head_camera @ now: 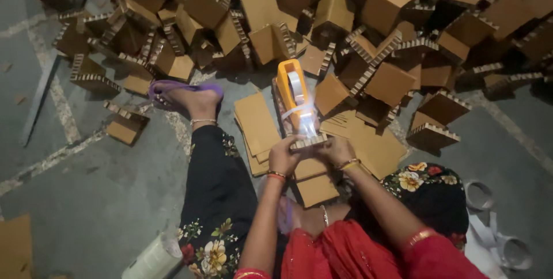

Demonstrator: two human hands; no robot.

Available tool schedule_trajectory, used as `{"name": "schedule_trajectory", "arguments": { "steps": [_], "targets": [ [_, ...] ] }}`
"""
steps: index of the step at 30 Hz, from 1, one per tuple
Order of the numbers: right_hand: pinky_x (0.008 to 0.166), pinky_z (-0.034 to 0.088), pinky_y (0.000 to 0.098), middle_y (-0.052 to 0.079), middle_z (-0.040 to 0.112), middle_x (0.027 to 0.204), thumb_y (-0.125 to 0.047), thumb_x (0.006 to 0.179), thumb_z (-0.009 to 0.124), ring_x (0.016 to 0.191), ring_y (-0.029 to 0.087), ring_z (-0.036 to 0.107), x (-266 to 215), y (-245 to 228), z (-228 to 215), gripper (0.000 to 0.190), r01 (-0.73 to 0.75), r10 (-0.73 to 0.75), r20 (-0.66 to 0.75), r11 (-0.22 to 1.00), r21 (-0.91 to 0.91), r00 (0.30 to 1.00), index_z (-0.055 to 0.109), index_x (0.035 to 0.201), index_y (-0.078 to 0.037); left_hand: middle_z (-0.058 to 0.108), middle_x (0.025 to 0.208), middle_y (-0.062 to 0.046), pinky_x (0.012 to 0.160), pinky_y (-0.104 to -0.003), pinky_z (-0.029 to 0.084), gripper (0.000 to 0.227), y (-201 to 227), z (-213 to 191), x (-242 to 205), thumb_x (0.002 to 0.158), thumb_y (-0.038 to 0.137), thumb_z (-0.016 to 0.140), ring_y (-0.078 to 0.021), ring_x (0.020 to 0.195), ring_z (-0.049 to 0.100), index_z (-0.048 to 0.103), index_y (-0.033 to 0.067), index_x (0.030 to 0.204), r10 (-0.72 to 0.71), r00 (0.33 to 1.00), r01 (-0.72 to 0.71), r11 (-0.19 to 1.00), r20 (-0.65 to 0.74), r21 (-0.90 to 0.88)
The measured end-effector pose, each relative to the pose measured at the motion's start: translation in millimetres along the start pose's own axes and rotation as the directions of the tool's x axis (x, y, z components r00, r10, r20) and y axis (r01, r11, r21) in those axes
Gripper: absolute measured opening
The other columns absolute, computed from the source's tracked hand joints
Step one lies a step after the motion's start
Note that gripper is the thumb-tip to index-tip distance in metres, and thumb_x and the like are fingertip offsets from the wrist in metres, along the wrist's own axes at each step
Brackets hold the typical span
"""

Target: The person sits on the floor and assembles small cardboard boxes by folding flaps and securing them with adhesive tape. They repeatedly pick up flat cardboard pieces, fold them into box shapes, and use a tape dispenser to seal the edges.

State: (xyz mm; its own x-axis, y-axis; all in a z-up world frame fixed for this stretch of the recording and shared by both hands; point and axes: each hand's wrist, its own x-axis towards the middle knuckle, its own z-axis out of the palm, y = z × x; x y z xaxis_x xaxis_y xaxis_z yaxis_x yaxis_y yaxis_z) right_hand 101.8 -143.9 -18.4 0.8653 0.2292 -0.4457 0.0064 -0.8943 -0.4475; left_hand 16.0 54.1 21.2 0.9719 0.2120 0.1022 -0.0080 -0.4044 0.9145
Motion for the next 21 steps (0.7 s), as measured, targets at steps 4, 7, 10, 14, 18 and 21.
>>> {"name": "schedule_trajectory", "arguments": {
  "steps": [4,7,10,14,18,21],
  "targets": [
    [0.07,0.052,0.042,0.011,0.074,0.098,-0.029,0.081,0.082,0.085,0.025,0.068,9,0,-18,0.036,0.484,-0.495,-0.271,0.868,-0.109,0.826,0.071,0.109,-0.009,0.076,0.115,-0.008,0.088,-0.035,0.06,0.044,-1,-3,0,0.071,0.003,0.081,-0.0258,0.105,0.074,0.075,0.0164,0.112,0.007,0.999,-0.006,1.0,0.033,-0.022],
    [0.07,0.052,0.0418,0.01,0.068,0.098,-0.031,0.091,0.075,0.085,0.018,0.063,58,1,-23,0.038,0.621,-0.652,-0.12,0.626,0.472,0.748,0.066,0.117,-0.005,0.075,0.115,-0.009,0.09,-0.037,0.057,0.048,-7,1,3,0.068,-0.004,0.076,-0.0294,0.106,0.072,0.076,0.0165,0.112,0.108,0.994,-0.106,0.985,-0.006,0.137],
    [0.066,0.047,0.0408,0.01,0.069,0.082,-0.033,0.096,0.076,0.073,0.019,0.059,111,-11,-19,0.035,0.238,-0.34,0.226,0.893,0.383,0.913,0.08,0.091,0.002,0.074,0.115,-0.009,0.09,-0.038,0.057,0.047,-9,4,3,0.072,-0.004,0.073,-0.0301,0.106,0.071,0.074,0.0166,0.115,0.178,0.984,-0.172,0.964,-0.009,0.204],
    [0.075,0.054,0.0317,0.001,0.075,0.086,-0.033,0.087,0.079,0.08,0.014,0.067,102,0,-26,0.025,0.369,-0.41,0.241,0.908,0.198,0.88,0.08,0.094,-0.009,0.076,0.117,-0.006,0.087,-0.038,0.057,0.048,-2,1,-7,0.075,-0.002,0.067,-0.0282,0.107,0.072,0.075,0.0206,0.117,0.285,0.957,-0.289,0.902,0.059,0.322],
    [0.083,0.051,0.0282,-0.003,0.077,0.099,-0.033,0.089,0.075,0.092,0.009,0.066,54,21,-26,0.027,0.303,-0.409,0.259,0.879,0.367,0.875,0.079,0.111,-0.017,0.075,0.111,-0.006,0.087,-0.041,0.058,0.037,13,5,-34,0.086,0.004,0.066,-0.0288,0.102,0.072,0.075,0.0213,0.117,0.459,0.885,-0.446,0.778,0.083,0.442],
    [0.084,0.05,0.0292,-0.002,0.073,0.103,-0.033,0.089,0.074,0.096,0.009,0.065,11,30,-32,0.035,0.144,-0.317,0.197,0.79,0.596,0.928,0.072,0.119,-0.016,0.074,0.115,-0.007,0.094,-0.042,0.059,0.026,16,1,-54,0.09,0.008,0.065,-0.031,0.111,0.072,0.07,0.0152,0.114,0.701,0.713,-0.653,0.657,0.011,0.377]
  ]
}}
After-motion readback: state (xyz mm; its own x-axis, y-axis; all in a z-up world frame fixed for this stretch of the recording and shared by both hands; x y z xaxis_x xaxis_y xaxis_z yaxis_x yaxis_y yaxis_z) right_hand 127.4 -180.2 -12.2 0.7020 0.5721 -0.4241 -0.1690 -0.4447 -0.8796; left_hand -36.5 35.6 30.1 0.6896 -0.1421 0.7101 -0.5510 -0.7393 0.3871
